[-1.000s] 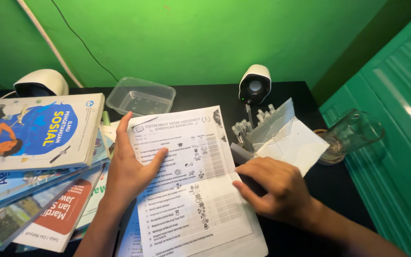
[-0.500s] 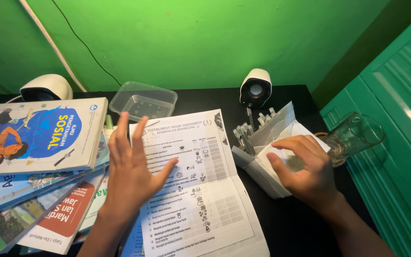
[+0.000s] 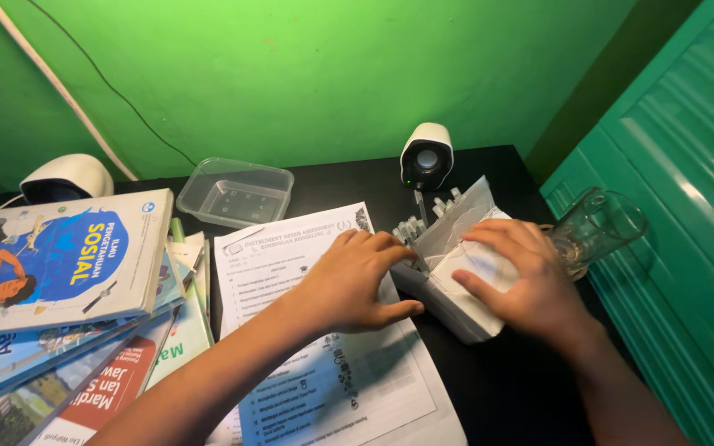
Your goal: The person organizes a large quantity of pens by placing them into a small cardboard box, following the removal of papers from the desk.
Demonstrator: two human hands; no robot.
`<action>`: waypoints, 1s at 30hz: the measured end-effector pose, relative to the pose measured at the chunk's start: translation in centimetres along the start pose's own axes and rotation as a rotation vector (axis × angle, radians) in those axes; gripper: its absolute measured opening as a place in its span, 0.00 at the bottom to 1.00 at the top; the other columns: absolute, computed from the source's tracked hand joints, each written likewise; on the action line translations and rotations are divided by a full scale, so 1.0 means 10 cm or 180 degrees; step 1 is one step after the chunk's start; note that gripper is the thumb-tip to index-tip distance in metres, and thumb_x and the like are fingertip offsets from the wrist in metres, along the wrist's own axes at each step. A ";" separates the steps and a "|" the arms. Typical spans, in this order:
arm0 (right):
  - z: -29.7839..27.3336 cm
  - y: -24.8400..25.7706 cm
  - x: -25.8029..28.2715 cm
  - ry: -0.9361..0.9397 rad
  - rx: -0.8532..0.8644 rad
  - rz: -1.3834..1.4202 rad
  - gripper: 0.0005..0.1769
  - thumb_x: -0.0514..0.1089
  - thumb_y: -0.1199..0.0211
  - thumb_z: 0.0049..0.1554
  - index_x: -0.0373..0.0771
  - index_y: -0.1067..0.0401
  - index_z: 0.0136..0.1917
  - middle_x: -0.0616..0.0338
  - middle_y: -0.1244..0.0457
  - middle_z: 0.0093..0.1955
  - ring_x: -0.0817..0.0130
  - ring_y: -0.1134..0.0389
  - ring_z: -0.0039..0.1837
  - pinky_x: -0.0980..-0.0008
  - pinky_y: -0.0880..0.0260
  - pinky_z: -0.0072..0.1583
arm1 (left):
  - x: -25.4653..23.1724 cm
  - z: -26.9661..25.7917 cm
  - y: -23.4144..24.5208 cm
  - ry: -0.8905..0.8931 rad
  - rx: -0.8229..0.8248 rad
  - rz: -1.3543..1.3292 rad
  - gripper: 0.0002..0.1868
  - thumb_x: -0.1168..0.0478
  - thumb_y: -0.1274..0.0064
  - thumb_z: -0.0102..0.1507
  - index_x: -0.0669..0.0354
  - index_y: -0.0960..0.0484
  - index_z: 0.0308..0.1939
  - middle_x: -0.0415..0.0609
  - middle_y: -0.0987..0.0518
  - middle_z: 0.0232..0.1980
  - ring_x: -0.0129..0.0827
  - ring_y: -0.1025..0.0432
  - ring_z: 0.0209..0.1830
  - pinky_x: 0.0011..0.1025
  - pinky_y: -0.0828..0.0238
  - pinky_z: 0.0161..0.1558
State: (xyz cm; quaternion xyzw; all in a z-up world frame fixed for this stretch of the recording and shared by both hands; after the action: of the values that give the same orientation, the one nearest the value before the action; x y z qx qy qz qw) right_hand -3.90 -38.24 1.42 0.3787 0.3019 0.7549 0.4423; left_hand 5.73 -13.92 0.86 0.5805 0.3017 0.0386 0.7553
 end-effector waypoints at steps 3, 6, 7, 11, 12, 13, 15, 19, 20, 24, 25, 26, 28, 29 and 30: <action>-0.03 0.12 -0.18 -0.0379 0.0022 -0.0239 0.33 0.60 0.18 0.55 0.45 0.16 0.68 0.55 0.27 0.73 0.50 0.29 0.77 0.50 0.31 0.77 | 0.07 0.20 -0.17 0.0087 0.0120 -0.0017 0.29 0.37 0.28 0.64 0.47 0.09 0.62 0.52 0.15 0.63 0.50 0.23 0.67 0.52 0.38 0.77; -0.06 0.20 -0.31 -0.0751 0.0220 -0.0309 0.42 0.63 0.19 0.54 0.42 0.19 0.75 0.49 0.31 0.79 0.46 0.31 0.80 0.48 0.33 0.78 | 0.15 0.31 -0.30 -0.0095 0.0128 -0.0021 0.15 0.46 0.31 0.67 0.43 0.05 0.55 0.43 0.11 0.56 0.42 0.20 0.67 0.64 0.51 0.83; -0.07 0.22 -0.35 -0.0877 0.0307 -0.0268 0.44 0.65 0.19 0.54 0.42 0.21 0.77 0.48 0.32 0.81 0.47 0.32 0.80 0.49 0.33 0.78 | 0.17 0.33 -0.32 -0.0148 0.0029 -0.0010 0.13 0.48 0.30 0.67 0.42 0.05 0.53 0.42 0.11 0.54 0.41 0.20 0.65 0.64 0.50 0.82; -0.11 0.22 -0.46 -0.1233 0.0638 -0.0106 0.51 0.69 0.19 0.52 0.40 0.24 0.79 0.50 0.34 0.83 0.49 0.32 0.81 0.52 0.31 0.78 | 0.24 0.29 -0.38 -0.0364 -0.0334 -0.0237 0.08 0.54 0.29 0.66 0.41 0.04 0.49 0.37 0.10 0.50 0.37 0.18 0.59 0.54 0.40 0.75; -0.11 0.21 -0.48 -0.1275 0.0717 -0.0065 0.52 0.70 0.19 0.51 0.39 0.24 0.79 0.50 0.34 0.84 0.49 0.31 0.81 0.53 0.31 0.78 | 0.25 0.27 -0.39 -0.0411 -0.0425 -0.0359 0.07 0.55 0.28 0.67 0.41 0.04 0.49 0.35 0.10 0.50 0.35 0.17 0.57 0.50 0.37 0.72; -0.12 0.21 -0.50 -0.1308 0.0746 -0.0071 0.53 0.70 0.18 0.51 0.39 0.25 0.80 0.50 0.35 0.84 0.49 0.32 0.82 0.53 0.32 0.78 | 0.26 0.26 -0.41 -0.0412 -0.0476 -0.0407 0.08 0.56 0.28 0.67 0.41 0.04 0.50 0.36 0.10 0.50 0.35 0.18 0.56 0.48 0.36 0.69; -0.12 0.22 -0.50 -0.1354 0.0808 -0.0083 0.54 0.71 0.18 0.52 0.39 0.26 0.81 0.51 0.36 0.85 0.49 0.34 0.84 0.52 0.34 0.80 | 0.27 0.23 -0.45 -0.0401 -0.0592 -0.0500 0.10 0.57 0.28 0.66 0.41 0.04 0.52 0.36 0.10 0.52 0.35 0.18 0.53 0.44 0.35 0.62; -0.15 0.23 -0.54 -0.1502 0.1266 0.0047 0.66 0.74 0.13 0.47 0.45 0.33 0.89 0.50 0.42 0.90 0.50 0.41 0.88 0.51 0.40 0.82 | 0.31 0.17 -0.53 -0.0369 -0.0700 -0.0480 0.12 0.58 0.28 0.66 0.42 0.04 0.53 0.38 0.11 0.50 0.35 0.19 0.51 0.40 0.34 0.60; -0.15 0.22 -0.56 -0.1451 0.1391 0.0003 0.68 0.74 0.11 0.46 0.47 0.33 0.90 0.49 0.45 0.93 0.49 0.44 0.90 0.51 0.42 0.83 | 0.33 0.16 -0.54 -0.0406 -0.0743 -0.0472 0.12 0.58 0.29 0.66 0.42 0.04 0.53 0.38 0.11 0.50 0.35 0.19 0.51 0.40 0.34 0.60; -0.19 0.22 -0.59 -0.0905 0.1721 0.0081 0.76 0.72 0.06 0.41 0.48 0.36 0.92 0.42 0.53 0.98 0.42 0.53 0.95 0.46 0.50 0.85 | 0.42 0.11 -0.52 -0.0461 -0.0705 -0.0594 0.10 0.58 0.28 0.67 0.44 0.06 0.53 0.38 0.11 0.51 0.36 0.19 0.51 0.41 0.35 0.61; -0.21 0.23 -0.62 -0.0902 0.1755 0.0083 0.77 0.72 0.05 0.40 0.48 0.37 0.92 0.42 0.54 0.98 0.42 0.54 0.95 0.47 0.50 0.85 | 0.45 0.10 -0.51 -0.0423 -0.0712 -0.0613 0.09 0.58 0.29 0.68 0.44 0.06 0.52 0.37 0.11 0.52 0.36 0.19 0.52 0.41 0.35 0.61; -0.23 0.24 -0.63 -0.0902 0.1787 0.0091 0.78 0.71 0.04 0.40 0.48 0.38 0.92 0.42 0.54 0.98 0.42 0.54 0.96 0.47 0.50 0.85 | 0.47 0.08 -0.49 -0.0384 -0.0713 -0.0630 0.08 0.58 0.29 0.69 0.44 0.07 0.52 0.37 0.11 0.53 0.35 0.19 0.52 0.41 0.35 0.62; -0.24 0.24 -0.64 -0.0906 0.1764 0.0130 0.77 0.70 0.05 0.41 0.48 0.39 0.93 0.42 0.51 0.97 0.44 0.51 0.94 0.49 0.48 0.85 | 0.47 0.06 -0.47 -0.0388 -0.0772 -0.0566 0.08 0.57 0.30 0.69 0.46 0.07 0.52 0.39 0.11 0.57 0.37 0.20 0.57 0.43 0.35 0.66; -0.24 0.23 -0.64 -0.0909 0.1709 0.0162 0.76 0.70 0.06 0.42 0.47 0.40 0.93 0.44 0.48 0.96 0.47 0.47 0.93 0.51 0.47 0.85 | 0.45 0.06 -0.46 -0.0431 -0.0830 -0.0486 0.10 0.57 0.30 0.68 0.47 0.07 0.53 0.41 0.12 0.60 0.39 0.21 0.61 0.44 0.35 0.69; -0.23 0.24 -0.64 -0.0916 0.1655 0.0186 0.75 0.69 0.08 0.43 0.47 0.41 0.93 0.45 0.45 0.95 0.49 0.44 0.91 0.53 0.45 0.85 | 0.42 0.07 -0.46 -0.0478 -0.0891 -0.0410 0.11 0.57 0.30 0.67 0.48 0.08 0.54 0.43 0.13 0.63 0.41 0.22 0.64 0.45 0.35 0.72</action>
State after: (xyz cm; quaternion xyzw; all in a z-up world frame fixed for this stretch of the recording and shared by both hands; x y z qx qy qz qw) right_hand -4.78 -45.29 0.14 0.5909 0.4083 0.6033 0.3467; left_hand 8.13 -14.25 -4.91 0.4504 0.2727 -0.0118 0.8501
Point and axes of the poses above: each hand's wrist, its own z-axis towards the middle knuckle, its own y-axis out of the back of the hand, x = y × z, the point moved 4 cm from there along z, towards the middle knuckle
